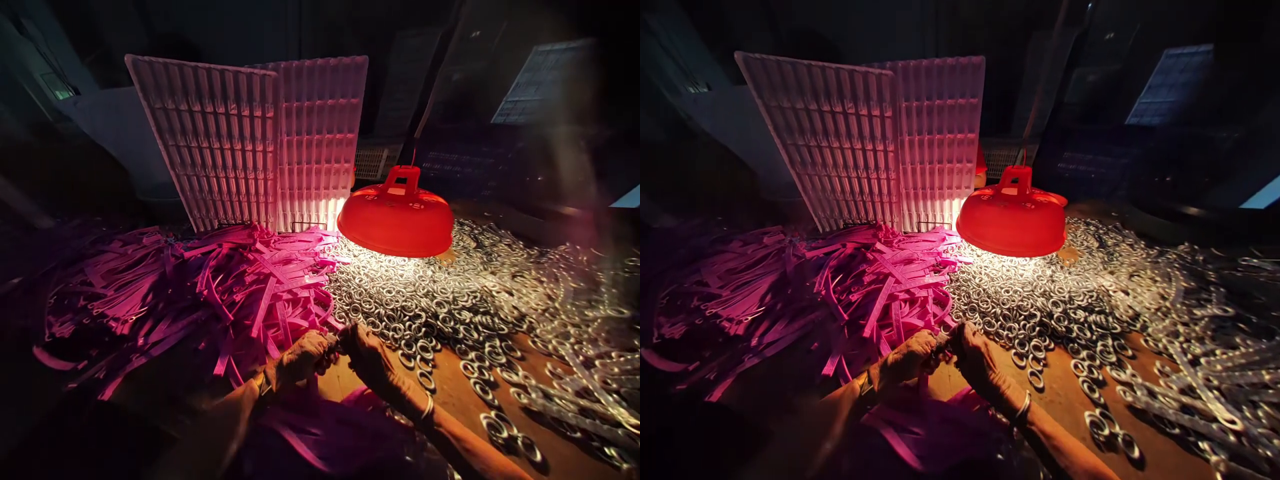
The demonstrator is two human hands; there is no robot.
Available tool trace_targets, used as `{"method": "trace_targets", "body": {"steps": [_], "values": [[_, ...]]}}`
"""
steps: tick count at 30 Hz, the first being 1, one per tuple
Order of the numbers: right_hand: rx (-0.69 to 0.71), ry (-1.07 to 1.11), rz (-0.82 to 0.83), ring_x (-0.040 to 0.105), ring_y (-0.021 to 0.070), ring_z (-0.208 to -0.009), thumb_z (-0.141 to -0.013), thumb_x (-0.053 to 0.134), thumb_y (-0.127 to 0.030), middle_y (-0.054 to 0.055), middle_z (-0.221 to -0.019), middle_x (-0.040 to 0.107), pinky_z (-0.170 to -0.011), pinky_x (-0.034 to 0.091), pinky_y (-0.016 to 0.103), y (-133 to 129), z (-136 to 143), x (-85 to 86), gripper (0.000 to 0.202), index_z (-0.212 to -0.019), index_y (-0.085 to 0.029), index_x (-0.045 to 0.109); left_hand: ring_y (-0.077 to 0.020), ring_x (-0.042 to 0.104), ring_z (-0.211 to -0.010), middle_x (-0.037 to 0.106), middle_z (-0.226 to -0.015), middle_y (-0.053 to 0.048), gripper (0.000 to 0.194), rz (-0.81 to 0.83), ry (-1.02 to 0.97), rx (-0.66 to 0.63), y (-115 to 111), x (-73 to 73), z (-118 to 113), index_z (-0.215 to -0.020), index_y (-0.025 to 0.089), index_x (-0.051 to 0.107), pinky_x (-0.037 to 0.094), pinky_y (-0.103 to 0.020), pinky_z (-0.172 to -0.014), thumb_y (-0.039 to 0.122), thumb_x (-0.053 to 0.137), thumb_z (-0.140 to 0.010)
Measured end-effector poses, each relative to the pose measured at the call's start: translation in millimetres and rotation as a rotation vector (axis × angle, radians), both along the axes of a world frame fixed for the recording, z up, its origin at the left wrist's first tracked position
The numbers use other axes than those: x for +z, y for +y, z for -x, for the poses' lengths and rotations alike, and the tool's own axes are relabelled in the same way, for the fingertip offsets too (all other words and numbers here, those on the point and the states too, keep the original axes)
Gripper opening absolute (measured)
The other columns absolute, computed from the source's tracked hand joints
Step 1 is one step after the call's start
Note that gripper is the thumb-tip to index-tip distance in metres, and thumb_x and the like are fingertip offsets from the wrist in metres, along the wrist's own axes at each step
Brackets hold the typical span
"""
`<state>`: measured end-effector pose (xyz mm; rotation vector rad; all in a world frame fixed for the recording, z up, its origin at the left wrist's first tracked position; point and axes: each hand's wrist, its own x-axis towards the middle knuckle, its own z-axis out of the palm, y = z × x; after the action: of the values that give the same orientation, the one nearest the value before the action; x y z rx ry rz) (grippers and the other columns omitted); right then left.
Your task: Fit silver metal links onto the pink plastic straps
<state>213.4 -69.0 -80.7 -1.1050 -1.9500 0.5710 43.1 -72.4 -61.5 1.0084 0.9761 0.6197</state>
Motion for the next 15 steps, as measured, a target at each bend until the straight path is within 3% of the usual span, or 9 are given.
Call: {"method": "trace_targets", "body": {"steps": [2, 4, 6, 9, 12, 15], "values": [[0.023, 0.073, 0.104, 0.046, 0.0134, -0.058, -0.074, 0.049, -0.02, 0.003, -0.067, 0.053, -0.054, 0.041, 0.025, 7, -1, 7.5, 0.002, -0.072, -0.02, 0.049, -0.0066, 0.04, -0.044, 0.048, -0.052, 0.001, 0.021, -0.064, -0.025, -0.009, -3, -0.8, 2, -0.065, 0.013, 0.06, 0.024, -0.02, -0.042, 0.034, 0.059, -0.061], [0.042, 0.277, 0.316, 0.05, 0.0138, -0.062, -0.082, 0.052, -0.034, 0.004, -0.073, 0.055, -0.056, 0.044, 0.025, 17, -3, 18.3, 0.016, -0.077, -0.019, 0.051, -0.0072, 0.042, -0.046, 0.052, -0.057, 0.0, 0.03, -0.092, -0.035, 0.019, -6, -4.4, 1, -0.073, 0.013, 0.06, 0.024, -0.02, -0.042, 0.04, 0.064, -0.062], [0.064, 0.573, 0.523, 0.053, 0.0146, -0.066, -0.082, 0.056, -0.046, 0.005, -0.078, 0.057, -0.057, 0.046, 0.026, 29, -6, 29.2, 0.027, -0.082, -0.019, 0.05, -0.0058, 0.038, -0.043, 0.053, -0.061, -0.001, 0.044, -0.081, -0.035, 0.074, -8, -11.8, 0, -0.079, 0.012, 0.061, 0.022, -0.021, -0.04, 0.053, 0.064, -0.063], [0.09, 0.87, 0.677, 0.051, 0.0117, -0.06, -0.074, 0.066, -0.05, 0.0, -0.075, 0.054, -0.054, 0.046, 0.024, 37, -11, 38.9, 0.036, -0.081, -0.021, 0.045, -0.0062, 0.037, -0.047, 0.053, -0.063, -0.002, 0.063, -0.13, -0.156, 0.158, -11, -26.6, -1, -0.079, 0.011, 0.061, 0.029, -0.022, -0.045, 0.072, 0.056, -0.065], [0.114, 0.793, 0.715, 0.038, 0.0065, -0.047, -0.074, 0.068, -0.044, -0.006, -0.064, 0.045, -0.042, 0.035, 0.019, 29, -12, 38.0, 0.032, -0.081, -0.021, 0.046, -0.0104, 0.044, -0.057, 0.056, -0.067, -0.005, 0.068, -0.155, -0.353, 0.212, -14, -36.5, 0, -0.084, 0.011, 0.063, 0.036, -0.025, -0.054, 0.077, 0.05, -0.069], [0.153, 0.663, 0.644, 0.033, 0.0063, -0.051, -0.075, 0.067, -0.037, -0.005, -0.065, 0.043, -0.042, 0.03, 0.018, 13, -8, 31.8, 0.025, -0.08, -0.02, 0.048, -0.0119, 0.049, -0.06, 0.059, -0.069, -0.006, 0.055, -0.136, -0.332, 0.265, -14, -35.7, 1, -0.091, 0.011, 0.064, 0.039, -0.026, -0.057, 0.063, 0.051, -0.079]]}}
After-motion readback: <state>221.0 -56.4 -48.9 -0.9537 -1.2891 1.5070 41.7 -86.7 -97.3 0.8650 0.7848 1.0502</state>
